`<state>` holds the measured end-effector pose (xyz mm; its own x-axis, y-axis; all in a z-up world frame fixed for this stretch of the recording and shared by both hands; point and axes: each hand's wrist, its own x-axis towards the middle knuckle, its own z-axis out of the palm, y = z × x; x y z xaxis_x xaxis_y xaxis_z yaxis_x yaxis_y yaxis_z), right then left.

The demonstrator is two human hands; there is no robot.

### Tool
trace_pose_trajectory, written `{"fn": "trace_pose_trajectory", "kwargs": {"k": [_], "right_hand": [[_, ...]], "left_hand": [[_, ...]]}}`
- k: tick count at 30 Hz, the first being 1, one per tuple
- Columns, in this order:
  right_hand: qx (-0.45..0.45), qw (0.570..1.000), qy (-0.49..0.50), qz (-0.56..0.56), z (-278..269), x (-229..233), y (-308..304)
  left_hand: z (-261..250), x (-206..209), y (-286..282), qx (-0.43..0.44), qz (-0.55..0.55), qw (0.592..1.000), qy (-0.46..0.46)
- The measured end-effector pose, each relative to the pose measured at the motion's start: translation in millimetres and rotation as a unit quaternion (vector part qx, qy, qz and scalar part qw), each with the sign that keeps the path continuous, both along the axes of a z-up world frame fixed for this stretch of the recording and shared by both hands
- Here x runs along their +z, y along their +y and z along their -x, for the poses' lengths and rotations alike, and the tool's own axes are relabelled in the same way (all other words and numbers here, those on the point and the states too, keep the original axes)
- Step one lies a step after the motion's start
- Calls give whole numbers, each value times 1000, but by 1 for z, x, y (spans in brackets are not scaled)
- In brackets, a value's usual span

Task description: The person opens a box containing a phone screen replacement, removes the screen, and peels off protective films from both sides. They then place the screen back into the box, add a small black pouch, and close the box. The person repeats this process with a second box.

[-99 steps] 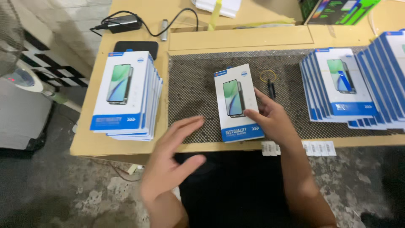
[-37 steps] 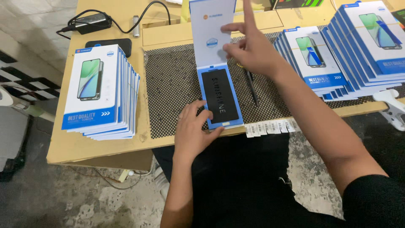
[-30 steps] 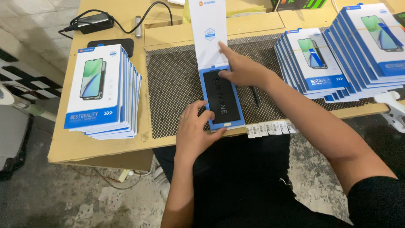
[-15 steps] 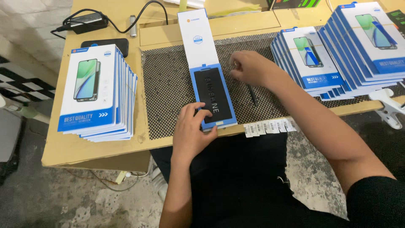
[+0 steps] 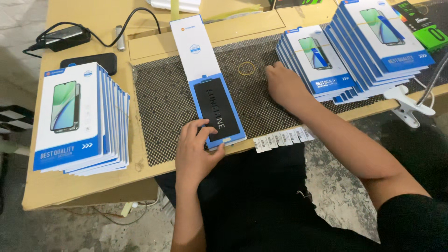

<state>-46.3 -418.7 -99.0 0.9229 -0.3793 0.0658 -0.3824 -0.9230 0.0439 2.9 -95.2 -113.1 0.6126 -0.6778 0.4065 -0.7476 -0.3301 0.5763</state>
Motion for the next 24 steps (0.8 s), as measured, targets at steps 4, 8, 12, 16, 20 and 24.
{"fn": "trace_pose_trajectory", "kwargs": {"k": [4, 8, 12, 16, 20, 24], "right_hand": [[0, 999, -13, 37, -5, -3, -7], [7, 999, 5, 43, -13, 15, 15], [116, 985, -10, -124, -27, 47, 72], [171, 966, -12, -195, -44, 68, 100], [174, 965, -2, -194, -82, 39, 79], [150, 962, 17, -226, -92, 30, 69]], "left_hand": [[-1, -2, -1, 6, 6, 1000, 9], [0, 1, 0, 7, 5, 1000, 13], [0, 3, 1, -3, 10, 1000, 10], [0, 4, 1, -5, 10, 1000, 14], [-1, 3, 2, -9, 18, 1000, 10], [-2, 0, 2, -9, 17, 1000, 7]]}}
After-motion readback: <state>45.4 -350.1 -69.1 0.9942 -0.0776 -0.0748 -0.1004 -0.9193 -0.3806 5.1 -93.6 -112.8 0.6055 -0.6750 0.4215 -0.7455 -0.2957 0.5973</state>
